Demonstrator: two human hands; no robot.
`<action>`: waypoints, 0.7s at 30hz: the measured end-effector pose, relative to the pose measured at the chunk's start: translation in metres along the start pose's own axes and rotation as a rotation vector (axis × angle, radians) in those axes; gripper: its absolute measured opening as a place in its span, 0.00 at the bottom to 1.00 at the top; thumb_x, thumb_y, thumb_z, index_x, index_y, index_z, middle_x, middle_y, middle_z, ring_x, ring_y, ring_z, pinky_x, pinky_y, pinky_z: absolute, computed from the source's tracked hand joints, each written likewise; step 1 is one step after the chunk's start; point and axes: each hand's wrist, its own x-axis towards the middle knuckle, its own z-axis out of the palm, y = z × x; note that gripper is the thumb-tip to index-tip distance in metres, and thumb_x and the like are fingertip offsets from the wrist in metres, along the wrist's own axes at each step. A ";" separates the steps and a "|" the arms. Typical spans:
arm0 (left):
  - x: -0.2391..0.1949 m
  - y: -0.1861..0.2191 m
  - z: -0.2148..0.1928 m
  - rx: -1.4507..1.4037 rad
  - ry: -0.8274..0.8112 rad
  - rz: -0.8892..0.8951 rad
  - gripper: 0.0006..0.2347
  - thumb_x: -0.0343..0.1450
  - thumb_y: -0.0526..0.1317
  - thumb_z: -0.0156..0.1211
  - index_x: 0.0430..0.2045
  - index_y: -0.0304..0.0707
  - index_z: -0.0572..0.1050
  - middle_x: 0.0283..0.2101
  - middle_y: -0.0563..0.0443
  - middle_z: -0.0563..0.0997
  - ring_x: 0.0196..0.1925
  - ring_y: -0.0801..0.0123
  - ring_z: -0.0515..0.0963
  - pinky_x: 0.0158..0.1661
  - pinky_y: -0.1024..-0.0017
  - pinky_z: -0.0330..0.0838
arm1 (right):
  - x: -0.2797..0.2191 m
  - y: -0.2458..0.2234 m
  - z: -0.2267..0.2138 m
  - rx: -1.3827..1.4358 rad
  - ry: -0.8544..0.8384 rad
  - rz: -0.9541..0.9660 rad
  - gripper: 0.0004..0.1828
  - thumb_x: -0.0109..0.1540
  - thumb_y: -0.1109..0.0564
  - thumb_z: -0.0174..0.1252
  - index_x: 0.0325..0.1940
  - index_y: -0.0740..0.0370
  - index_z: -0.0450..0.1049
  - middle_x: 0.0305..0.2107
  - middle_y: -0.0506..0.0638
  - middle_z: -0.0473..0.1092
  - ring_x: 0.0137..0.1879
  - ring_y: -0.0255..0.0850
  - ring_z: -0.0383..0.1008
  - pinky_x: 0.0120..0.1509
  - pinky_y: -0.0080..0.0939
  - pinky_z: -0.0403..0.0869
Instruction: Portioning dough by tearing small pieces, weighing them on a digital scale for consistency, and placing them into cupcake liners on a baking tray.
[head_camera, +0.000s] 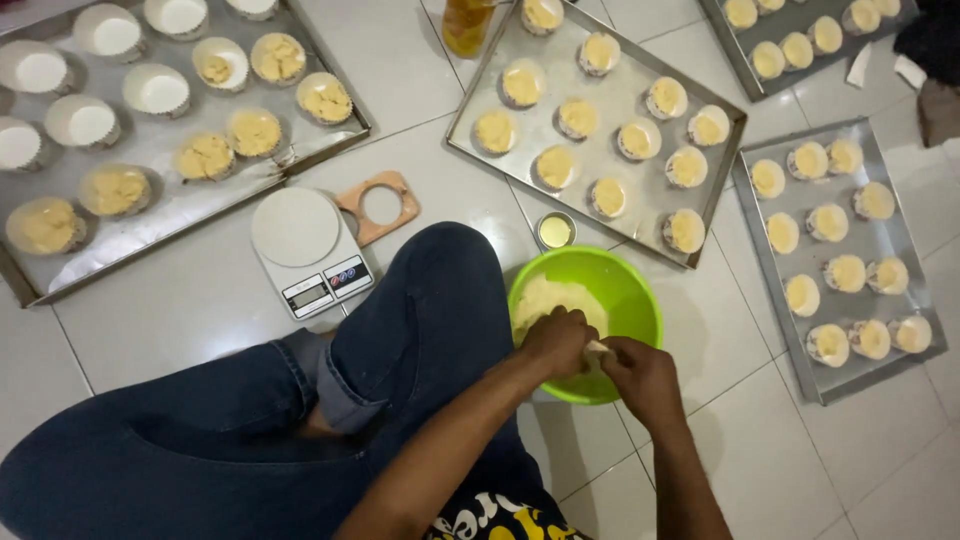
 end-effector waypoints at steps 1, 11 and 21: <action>0.002 -0.003 0.002 0.000 -0.006 0.003 0.17 0.65 0.43 0.68 0.47 0.35 0.81 0.45 0.40 0.77 0.52 0.43 0.76 0.48 0.45 0.77 | -0.003 -0.001 -0.004 0.003 0.002 0.006 0.17 0.63 0.53 0.65 0.54 0.61 0.83 0.40 0.66 0.80 0.51 0.62 0.81 0.55 0.61 0.77; 0.022 -0.040 0.043 0.194 0.036 -0.075 0.08 0.68 0.39 0.58 0.31 0.39 0.85 0.31 0.43 0.81 0.41 0.50 0.79 0.42 0.54 0.79 | 0.014 0.031 0.020 0.403 0.018 0.014 0.24 0.62 0.61 0.59 0.63 0.68 0.73 0.53 0.76 0.71 0.59 0.66 0.71 0.63 0.65 0.70; 0.010 -0.033 0.027 0.158 0.045 -0.080 0.11 0.69 0.42 0.56 0.35 0.36 0.83 0.36 0.40 0.83 0.47 0.45 0.80 0.47 0.48 0.76 | 0.035 0.062 0.065 -0.262 -0.027 -0.154 0.20 0.66 0.53 0.61 0.61 0.59 0.78 0.39 0.58 0.80 0.52 0.54 0.81 0.61 0.59 0.74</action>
